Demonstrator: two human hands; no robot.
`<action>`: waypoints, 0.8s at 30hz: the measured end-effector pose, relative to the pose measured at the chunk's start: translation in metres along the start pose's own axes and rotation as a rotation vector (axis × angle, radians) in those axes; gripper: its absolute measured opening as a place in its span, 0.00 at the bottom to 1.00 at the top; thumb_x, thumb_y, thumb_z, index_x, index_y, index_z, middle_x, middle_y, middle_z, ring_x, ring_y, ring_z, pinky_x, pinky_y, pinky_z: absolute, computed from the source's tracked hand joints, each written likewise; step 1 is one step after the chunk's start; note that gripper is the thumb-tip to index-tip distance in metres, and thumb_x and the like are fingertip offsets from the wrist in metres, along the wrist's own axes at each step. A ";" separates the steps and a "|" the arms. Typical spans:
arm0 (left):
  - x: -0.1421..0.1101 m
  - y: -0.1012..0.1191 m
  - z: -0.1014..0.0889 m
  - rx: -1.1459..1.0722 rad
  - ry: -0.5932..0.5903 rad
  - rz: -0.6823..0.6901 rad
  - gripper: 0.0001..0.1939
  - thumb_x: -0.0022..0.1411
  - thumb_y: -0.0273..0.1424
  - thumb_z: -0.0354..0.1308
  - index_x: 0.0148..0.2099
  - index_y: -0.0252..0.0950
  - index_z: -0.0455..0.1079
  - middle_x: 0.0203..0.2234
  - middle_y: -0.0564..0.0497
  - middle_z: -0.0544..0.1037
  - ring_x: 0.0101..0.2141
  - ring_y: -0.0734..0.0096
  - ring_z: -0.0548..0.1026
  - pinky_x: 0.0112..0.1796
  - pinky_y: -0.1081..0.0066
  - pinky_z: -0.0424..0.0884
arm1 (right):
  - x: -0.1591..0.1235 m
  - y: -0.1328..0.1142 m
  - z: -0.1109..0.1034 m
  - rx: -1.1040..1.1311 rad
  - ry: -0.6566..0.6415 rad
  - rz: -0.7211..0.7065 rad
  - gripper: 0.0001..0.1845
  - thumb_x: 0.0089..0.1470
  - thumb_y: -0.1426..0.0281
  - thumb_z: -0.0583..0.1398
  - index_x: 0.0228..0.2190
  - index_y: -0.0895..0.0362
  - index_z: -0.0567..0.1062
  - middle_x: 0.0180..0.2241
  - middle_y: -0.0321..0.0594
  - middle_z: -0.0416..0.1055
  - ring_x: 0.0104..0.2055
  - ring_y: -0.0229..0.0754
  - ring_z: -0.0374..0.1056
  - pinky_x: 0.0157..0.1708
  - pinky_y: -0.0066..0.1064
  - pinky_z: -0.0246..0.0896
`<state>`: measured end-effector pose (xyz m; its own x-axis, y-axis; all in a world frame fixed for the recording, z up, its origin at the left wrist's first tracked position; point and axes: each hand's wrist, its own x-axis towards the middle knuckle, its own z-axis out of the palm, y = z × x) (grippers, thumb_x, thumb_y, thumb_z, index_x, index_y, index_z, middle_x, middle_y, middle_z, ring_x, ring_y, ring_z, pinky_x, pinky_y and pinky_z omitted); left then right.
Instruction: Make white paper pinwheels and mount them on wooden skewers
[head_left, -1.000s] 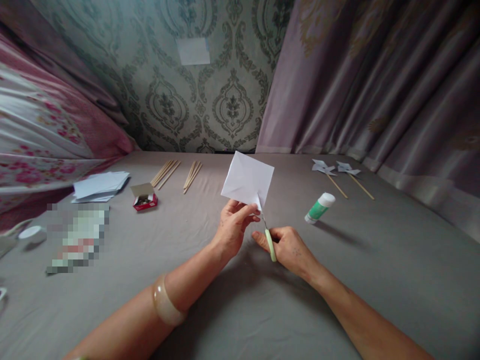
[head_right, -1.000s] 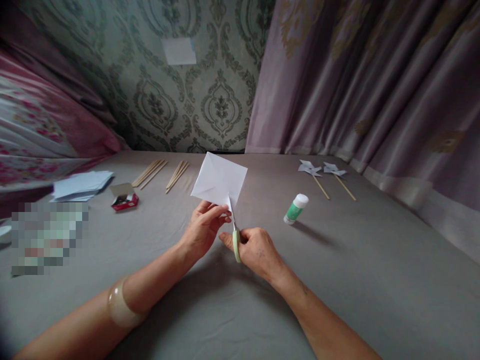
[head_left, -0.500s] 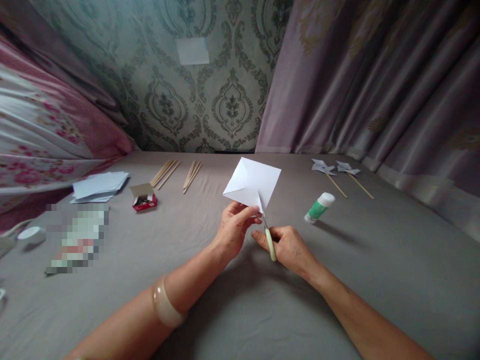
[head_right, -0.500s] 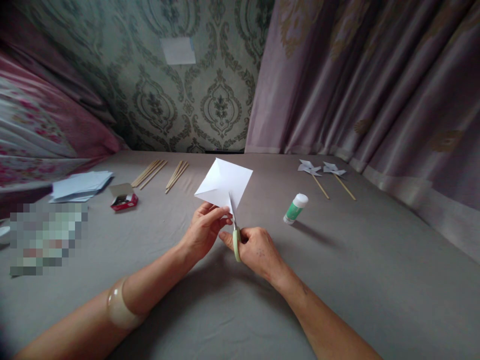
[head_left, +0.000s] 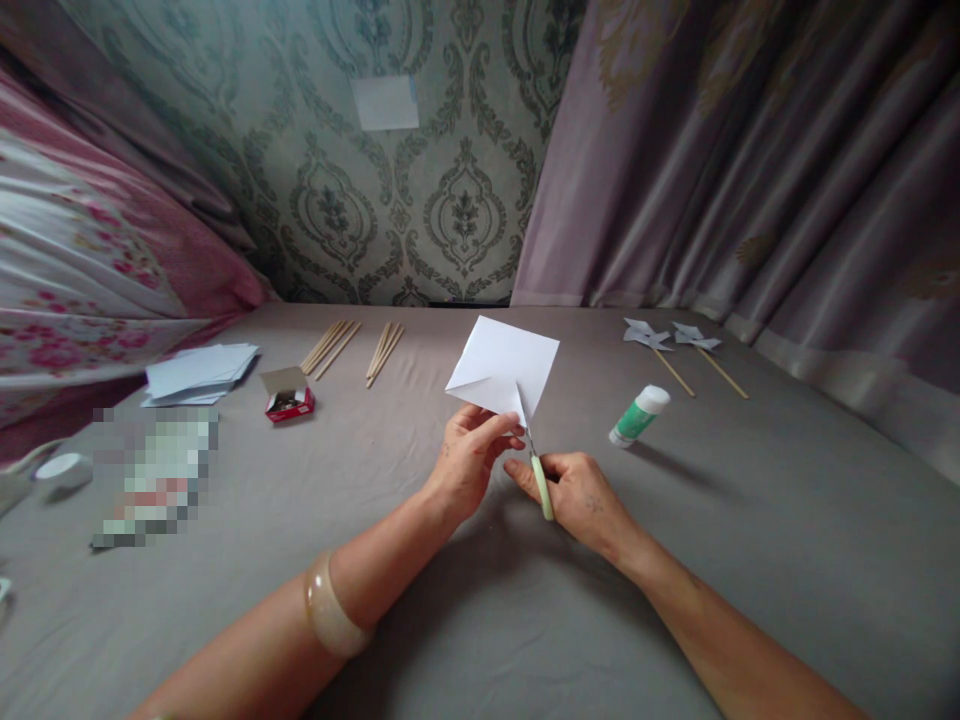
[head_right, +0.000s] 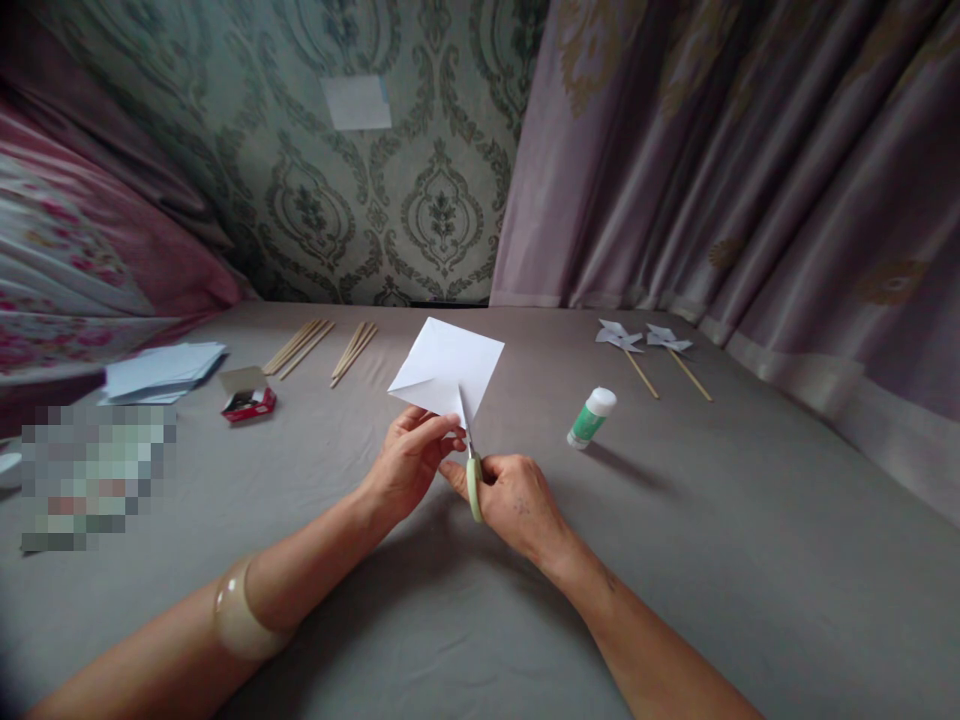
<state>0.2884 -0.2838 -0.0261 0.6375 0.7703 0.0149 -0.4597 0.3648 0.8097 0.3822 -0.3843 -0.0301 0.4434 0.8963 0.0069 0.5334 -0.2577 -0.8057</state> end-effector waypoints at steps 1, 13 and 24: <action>0.000 0.000 0.000 0.002 0.003 0.000 0.09 0.45 0.26 0.66 0.32 0.33 0.72 0.24 0.54 0.74 0.24 0.78 0.71 0.27 0.75 0.67 | 0.000 0.000 0.000 0.001 0.002 0.000 0.27 0.46 0.49 0.57 0.12 0.57 0.61 0.16 0.30 0.47 0.22 0.34 0.47 0.20 0.27 0.40; 0.001 -0.001 -0.001 0.002 0.011 -0.004 0.10 0.45 0.27 0.66 0.32 0.33 0.71 0.23 0.54 0.74 0.24 0.77 0.71 0.27 0.75 0.67 | 0.001 0.005 0.002 -0.011 0.034 -0.014 0.28 0.46 0.49 0.59 0.12 0.57 0.63 0.16 0.31 0.47 0.21 0.33 0.47 0.19 0.25 0.40; 0.001 -0.001 0.000 -0.001 0.026 -0.006 0.10 0.44 0.26 0.66 0.31 0.33 0.71 0.23 0.54 0.73 0.24 0.77 0.71 0.27 0.74 0.67 | 0.000 0.001 0.000 -0.023 0.021 0.010 0.29 0.47 0.49 0.58 0.12 0.59 0.63 0.18 0.32 0.46 0.20 0.31 0.47 0.19 0.25 0.38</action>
<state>0.2893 -0.2836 -0.0270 0.6242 0.7813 -0.0049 -0.4563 0.3697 0.8094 0.3829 -0.3848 -0.0314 0.4638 0.8859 0.0115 0.5450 -0.2750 -0.7921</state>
